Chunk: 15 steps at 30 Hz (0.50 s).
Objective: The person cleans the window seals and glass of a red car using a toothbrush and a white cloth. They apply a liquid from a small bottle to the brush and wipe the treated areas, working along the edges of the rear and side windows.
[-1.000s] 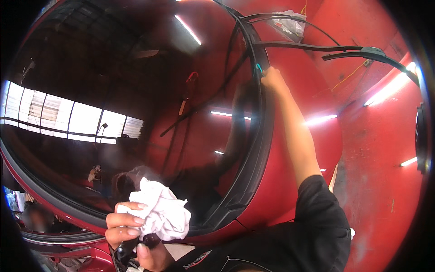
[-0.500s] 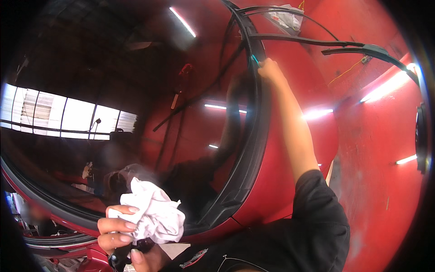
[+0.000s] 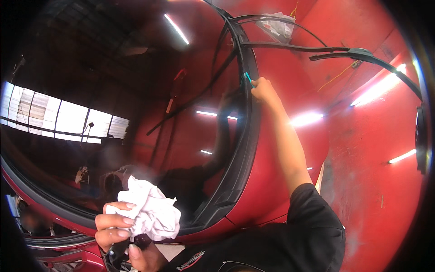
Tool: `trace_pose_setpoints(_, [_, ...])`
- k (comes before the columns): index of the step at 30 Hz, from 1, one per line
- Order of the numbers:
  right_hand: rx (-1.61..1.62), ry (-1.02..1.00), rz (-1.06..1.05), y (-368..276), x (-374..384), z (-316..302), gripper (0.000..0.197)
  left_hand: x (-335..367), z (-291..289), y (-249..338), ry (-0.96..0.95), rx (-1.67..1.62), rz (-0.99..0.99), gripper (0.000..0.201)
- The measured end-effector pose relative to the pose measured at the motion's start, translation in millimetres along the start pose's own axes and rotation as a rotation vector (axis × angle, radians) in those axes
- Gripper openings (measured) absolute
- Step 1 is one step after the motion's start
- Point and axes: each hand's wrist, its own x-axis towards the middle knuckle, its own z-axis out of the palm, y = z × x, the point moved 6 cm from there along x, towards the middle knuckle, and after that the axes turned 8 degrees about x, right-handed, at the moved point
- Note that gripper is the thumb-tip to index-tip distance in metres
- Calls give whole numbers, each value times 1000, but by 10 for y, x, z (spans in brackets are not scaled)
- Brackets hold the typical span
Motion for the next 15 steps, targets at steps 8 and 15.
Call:
trace_pose_setpoints(8, [126, 140, 134, 303, 1162, 122, 22, 57, 38, -71, -35, 27, 10, 32])
trace_pose_setpoints(15, [43, 58, 93, 89, 608, 116, 19, -34, -25, -21, 33, 62, -19, 31])
